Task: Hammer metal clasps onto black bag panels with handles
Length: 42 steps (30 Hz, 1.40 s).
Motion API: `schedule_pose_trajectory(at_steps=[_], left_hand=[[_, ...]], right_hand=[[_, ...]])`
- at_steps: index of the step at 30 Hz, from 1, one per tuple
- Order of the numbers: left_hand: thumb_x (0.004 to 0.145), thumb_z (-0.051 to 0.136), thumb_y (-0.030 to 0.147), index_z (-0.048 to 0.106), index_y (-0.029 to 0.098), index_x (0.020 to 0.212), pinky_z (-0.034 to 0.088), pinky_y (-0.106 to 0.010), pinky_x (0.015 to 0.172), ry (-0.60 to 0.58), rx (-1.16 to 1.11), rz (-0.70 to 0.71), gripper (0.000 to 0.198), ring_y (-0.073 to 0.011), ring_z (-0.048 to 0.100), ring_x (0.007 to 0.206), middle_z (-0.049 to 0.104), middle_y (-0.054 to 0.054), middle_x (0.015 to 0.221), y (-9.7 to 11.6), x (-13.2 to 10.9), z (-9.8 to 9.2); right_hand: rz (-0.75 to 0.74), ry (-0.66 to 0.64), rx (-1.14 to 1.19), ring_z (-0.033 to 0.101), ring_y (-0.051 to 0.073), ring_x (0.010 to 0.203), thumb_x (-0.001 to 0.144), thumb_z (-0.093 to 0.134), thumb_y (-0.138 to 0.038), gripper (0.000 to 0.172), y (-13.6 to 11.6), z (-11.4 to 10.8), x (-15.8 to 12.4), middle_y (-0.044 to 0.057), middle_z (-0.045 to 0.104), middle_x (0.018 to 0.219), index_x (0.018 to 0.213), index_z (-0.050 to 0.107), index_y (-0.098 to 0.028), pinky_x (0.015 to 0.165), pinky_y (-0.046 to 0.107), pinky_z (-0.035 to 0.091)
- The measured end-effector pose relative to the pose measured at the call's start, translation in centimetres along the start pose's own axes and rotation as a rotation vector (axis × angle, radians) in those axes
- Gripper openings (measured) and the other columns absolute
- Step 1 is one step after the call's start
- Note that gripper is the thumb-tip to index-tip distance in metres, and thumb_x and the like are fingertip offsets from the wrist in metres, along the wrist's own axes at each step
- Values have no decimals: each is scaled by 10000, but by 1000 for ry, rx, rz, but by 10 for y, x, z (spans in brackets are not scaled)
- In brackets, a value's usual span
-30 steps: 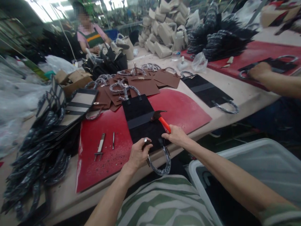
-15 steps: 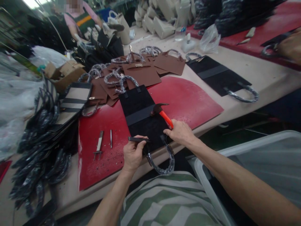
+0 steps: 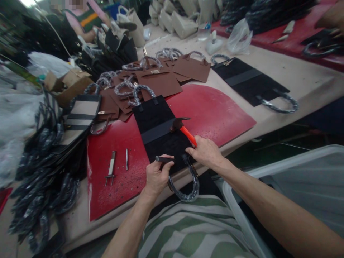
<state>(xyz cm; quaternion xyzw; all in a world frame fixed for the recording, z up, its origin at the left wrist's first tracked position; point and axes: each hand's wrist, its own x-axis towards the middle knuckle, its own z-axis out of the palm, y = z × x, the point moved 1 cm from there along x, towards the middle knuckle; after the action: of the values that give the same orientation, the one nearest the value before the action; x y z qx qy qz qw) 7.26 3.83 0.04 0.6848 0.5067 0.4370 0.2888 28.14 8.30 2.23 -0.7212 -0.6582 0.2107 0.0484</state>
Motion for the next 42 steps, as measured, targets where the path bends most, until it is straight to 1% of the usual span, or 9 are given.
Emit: schedule_pose_trajectory(at_steps=[6,12,26,31,34,36,39,40,42], left_hand=[[889,643,238,692,195,970,599,-274,763,28,55,22,103,-181,741,833,771,-33,926,1,-2,3],[884,644,219,691,192,967,599,-270,778,60,34,20,100,-174,738,850,770,-31,931,-1,-1,4],[899,622,248,685,194,970,595,-271,758,48,80,43,109,-180,737,843,767,-37,929,-1,-3,6],[906,606,243,663,194,972,589,-269,755,64,155,110,99,-177,732,810,758,-43,913,0,-4,11],[914,584,219,645,200,981,583,-261,765,56,195,160,92,-174,730,818,748,-44,919,1,-4,15],[921,566,205,630,203,990,579,-253,749,42,214,183,94,-173,729,815,743,-46,920,2,-4,18],[923,556,192,616,208,1000,570,-247,694,25,243,197,99,-176,725,768,736,-42,889,2,-4,21],[920,557,191,614,211,1002,568,-248,680,28,253,199,102,-178,723,756,735,-41,880,2,-3,22],[915,557,192,614,216,1002,566,-251,678,37,259,198,107,-184,722,762,734,-43,881,1,-3,23]], right_hand=[[-11,7,-2,689,307,860,862,609,-451,305,0,-1,-2,117,708,870,995,595,-176,671,330,422],[-29,26,-10,694,309,863,870,604,-446,307,1,1,-2,128,713,887,1005,585,-171,681,332,432],[-32,15,-12,693,317,877,880,598,-456,329,0,1,-3,138,712,907,1032,583,-165,693,338,444],[-40,20,1,682,296,844,870,609,-452,326,3,4,-3,124,704,882,1023,589,-165,679,320,420],[-78,20,92,654,256,793,871,601,-408,250,6,3,-1,93,681,817,945,592,-169,643,294,377],[-124,-11,177,619,205,727,921,519,-372,217,7,-6,-1,63,651,759,845,576,-177,616,275,353],[-195,-22,250,539,148,598,993,330,-340,347,5,-41,-14,27,586,664,734,510,-197,571,262,329],[-219,10,266,515,144,567,1002,295,-356,362,3,-56,-23,18,566,640,735,489,-207,558,263,322],[-269,123,287,482,147,525,1008,267,-414,356,0,-83,-47,6,540,608,776,459,-225,538,271,306]])
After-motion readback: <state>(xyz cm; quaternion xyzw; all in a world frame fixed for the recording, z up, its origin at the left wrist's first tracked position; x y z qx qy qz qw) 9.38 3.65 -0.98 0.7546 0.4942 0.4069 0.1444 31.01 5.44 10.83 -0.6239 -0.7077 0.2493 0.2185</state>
